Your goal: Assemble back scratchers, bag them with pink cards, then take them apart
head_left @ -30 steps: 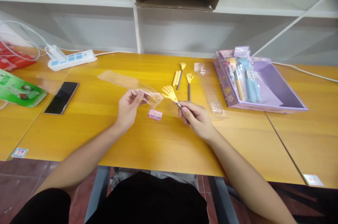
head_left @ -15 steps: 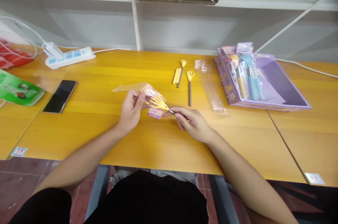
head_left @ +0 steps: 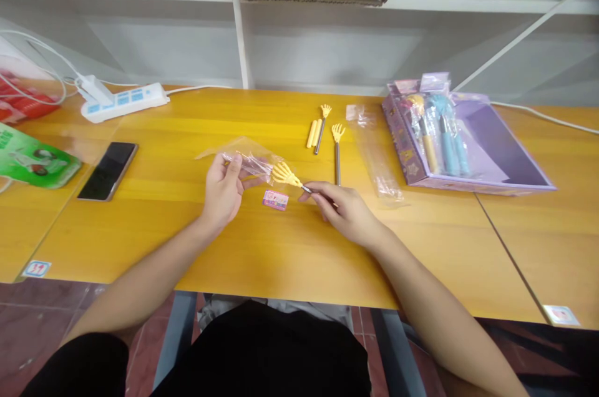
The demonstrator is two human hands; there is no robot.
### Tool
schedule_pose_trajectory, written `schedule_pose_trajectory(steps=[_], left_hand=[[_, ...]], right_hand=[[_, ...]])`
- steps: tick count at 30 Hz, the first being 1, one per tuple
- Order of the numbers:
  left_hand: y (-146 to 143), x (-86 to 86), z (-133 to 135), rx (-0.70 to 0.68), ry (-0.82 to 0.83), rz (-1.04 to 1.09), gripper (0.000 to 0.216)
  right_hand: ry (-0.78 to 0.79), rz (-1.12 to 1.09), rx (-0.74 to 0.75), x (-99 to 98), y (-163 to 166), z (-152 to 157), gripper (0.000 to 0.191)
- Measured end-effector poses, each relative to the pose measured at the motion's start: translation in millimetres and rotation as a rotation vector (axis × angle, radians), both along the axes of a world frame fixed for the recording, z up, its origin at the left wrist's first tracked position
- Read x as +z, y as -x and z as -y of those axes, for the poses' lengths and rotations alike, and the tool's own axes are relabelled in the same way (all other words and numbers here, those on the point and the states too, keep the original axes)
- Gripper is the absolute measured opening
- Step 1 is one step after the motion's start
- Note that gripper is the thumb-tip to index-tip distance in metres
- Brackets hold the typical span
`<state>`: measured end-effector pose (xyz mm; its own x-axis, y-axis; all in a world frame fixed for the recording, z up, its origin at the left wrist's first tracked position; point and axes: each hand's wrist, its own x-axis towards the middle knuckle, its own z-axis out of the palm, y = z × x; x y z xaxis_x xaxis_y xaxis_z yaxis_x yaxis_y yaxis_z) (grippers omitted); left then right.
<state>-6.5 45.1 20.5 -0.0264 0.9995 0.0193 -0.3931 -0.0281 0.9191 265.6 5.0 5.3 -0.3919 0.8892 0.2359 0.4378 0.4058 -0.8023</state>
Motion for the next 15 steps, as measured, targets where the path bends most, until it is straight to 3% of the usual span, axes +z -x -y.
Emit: schedule_pose_trajectory(steps=[8,15], left_hand=[[-8.7,-6.1,9.2,-0.074,0.034,0.057,0.040],[-5.3,-3.3,4.6,-0.017,0.051,0.035,0.036]], right_hand=[[0.228,-0.130,0.055,0.1,0.2,0.9,0.035],[0.223,-0.119,0.010,-0.2,-2.0,0.7,0.040]])
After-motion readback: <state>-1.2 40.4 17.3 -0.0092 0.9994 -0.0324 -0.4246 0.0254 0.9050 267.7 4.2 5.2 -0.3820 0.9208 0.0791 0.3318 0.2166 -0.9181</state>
